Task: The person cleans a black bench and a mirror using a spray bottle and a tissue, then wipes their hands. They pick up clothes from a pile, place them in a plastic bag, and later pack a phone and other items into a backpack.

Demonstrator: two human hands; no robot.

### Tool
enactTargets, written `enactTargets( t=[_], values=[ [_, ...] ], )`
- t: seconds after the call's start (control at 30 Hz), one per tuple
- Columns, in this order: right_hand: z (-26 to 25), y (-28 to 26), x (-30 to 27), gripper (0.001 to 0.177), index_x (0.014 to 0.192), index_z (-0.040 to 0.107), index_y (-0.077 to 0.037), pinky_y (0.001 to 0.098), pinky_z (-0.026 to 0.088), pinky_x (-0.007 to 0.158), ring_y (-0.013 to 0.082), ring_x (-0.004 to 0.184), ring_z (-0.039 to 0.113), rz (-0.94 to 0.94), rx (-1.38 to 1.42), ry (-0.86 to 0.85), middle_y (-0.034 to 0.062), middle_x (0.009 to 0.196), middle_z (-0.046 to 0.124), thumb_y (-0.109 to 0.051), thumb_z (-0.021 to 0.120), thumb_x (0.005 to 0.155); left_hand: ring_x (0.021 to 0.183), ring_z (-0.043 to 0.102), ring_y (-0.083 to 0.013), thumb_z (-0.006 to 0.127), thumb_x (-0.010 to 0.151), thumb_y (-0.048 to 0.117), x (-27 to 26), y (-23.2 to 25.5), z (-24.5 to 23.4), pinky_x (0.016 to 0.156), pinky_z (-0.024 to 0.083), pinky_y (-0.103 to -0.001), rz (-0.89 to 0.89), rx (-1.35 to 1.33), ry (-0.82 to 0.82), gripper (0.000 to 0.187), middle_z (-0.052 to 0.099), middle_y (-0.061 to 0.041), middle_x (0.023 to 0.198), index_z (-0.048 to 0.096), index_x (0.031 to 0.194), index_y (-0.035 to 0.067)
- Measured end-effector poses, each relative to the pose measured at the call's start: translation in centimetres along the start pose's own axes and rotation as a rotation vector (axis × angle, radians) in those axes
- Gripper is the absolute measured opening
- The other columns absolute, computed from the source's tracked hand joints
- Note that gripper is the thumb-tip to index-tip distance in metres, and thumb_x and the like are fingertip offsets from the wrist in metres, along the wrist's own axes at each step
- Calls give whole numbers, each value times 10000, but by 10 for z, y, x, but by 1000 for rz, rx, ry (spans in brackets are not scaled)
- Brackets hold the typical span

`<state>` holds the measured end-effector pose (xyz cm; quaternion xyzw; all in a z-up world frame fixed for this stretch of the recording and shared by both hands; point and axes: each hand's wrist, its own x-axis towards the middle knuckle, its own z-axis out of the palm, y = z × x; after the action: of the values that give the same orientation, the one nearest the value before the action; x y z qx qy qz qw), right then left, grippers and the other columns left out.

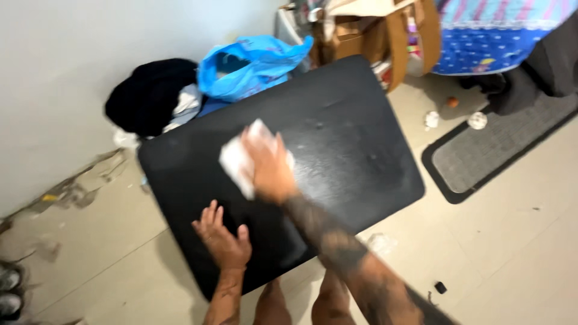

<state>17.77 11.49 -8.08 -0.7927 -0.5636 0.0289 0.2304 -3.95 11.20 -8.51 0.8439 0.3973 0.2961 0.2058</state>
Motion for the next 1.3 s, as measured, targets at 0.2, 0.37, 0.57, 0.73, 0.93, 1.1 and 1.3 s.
enactTargets(
  t=[0.2, 0.37, 0.57, 0.73, 0.93, 1.1, 1.3],
  values=[
    [-39, 226, 81, 753, 1585, 344, -91, 638, 160, 1212, 354, 1460, 400, 557, -332, 99, 150, 1517, 502, -568, 484, 1019, 1467, 392, -424, 404, 1039, 517, 0, 6, 3, 1263, 148, -663, -19, 43, -21, 633, 467, -188, 1532, 481, 1415, 13],
    [-82, 274, -74, 567, 1449, 542, 27, 523, 350, 1160, 387, 1368, 498, 564, -545, 534, 219, 1432, 587, -428, 570, 1111, 1472, 389, -423, 387, 1053, 530, 2, 11, 3, 1270, 161, -647, -12, 101, -68, 631, 476, -189, 1536, 490, 1417, 25],
    [-93, 146, -200, 706, 1604, 279, 12, 620, 70, 1188, 448, 1533, 150, 1093, -262, 355, 250, 1692, 251, -340, 477, 1024, 1463, 396, -417, 384, 1048, 539, 5, 13, 2, 1269, 168, -634, 13, 55, -55, 637, 482, -187, 1522, 477, 1420, 31],
    [-34, -34, -170, 696, 1571, 337, -23, 588, 129, 1190, 406, 1505, 244, 593, -90, 86, 210, 1640, 335, -360, 532, 994, 1474, 373, -423, 364, 1054, 532, 2, 8, -2, 1269, 177, -619, -11, -100, 35, 656, 460, -217, 1518, 451, 1423, -2],
    [19, -68, -88, 685, 1503, 426, -86, 575, 178, 1212, 365, 1474, 339, -64, 68, -132, 136, 1559, 451, -400, 621, 926, 1511, 348, -389, 366, 1123, 491, 2, -7, -9, 1292, 288, -541, -124, -485, 202, 675, 303, -242, 1584, 292, 1504, -62],
    [-38, 138, -64, 671, 1483, 499, 21, 669, 199, 1174, 461, 1415, 392, 297, -349, 183, 249, 1543, 450, -466, 577, 1028, 1521, 330, -404, 364, 1117, 499, -5, -8, -17, 1286, 291, -531, -103, -534, 108, 709, 278, -244, 1594, 273, 1527, -72],
    [-74, 183, -103, 720, 1608, 292, 3, 686, 131, 1207, 414, 1540, 241, 857, -401, 240, 223, 1648, 311, -441, 473, 1072, 1476, 383, -391, 399, 1085, 443, -12, -9, -39, 1240, 303, -521, -57, -327, 92, 613, 438, -202, 1547, 420, 1462, -39]
  ],
)
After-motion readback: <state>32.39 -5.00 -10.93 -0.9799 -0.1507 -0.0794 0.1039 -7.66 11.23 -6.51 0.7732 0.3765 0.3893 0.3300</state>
